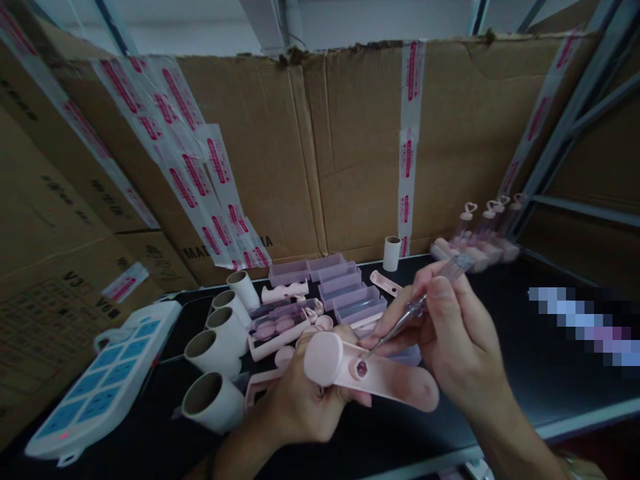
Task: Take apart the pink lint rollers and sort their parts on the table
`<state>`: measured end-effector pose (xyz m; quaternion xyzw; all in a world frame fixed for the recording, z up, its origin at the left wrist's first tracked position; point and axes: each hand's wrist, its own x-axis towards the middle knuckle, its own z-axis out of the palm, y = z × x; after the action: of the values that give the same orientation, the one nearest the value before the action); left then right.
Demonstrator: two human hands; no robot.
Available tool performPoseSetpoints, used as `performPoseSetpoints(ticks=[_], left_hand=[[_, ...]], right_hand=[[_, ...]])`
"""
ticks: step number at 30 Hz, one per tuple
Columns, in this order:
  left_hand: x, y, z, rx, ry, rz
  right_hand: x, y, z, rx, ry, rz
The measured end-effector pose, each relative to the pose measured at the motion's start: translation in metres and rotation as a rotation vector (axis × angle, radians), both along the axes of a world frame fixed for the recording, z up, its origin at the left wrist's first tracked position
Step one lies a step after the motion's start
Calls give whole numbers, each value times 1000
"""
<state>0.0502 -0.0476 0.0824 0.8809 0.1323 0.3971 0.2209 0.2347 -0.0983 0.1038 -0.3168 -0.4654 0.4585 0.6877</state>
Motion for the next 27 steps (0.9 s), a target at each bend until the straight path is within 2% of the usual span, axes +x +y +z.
performPoseSetpoints(ticks=[5,13,21,27], left_hand=[[0,2,-3,61,8,9],[3,3,2,65,-22,-6],[1,0,-9,173,-37,57],[0,0,-6,210,-21,63]], right_hand=[[6,9,-5,-27,23,76],[3,11,-7,-41,8,75],[-3,-5,-6,58,-70,-19],[-16,-21,-13,140,-21,-142]])
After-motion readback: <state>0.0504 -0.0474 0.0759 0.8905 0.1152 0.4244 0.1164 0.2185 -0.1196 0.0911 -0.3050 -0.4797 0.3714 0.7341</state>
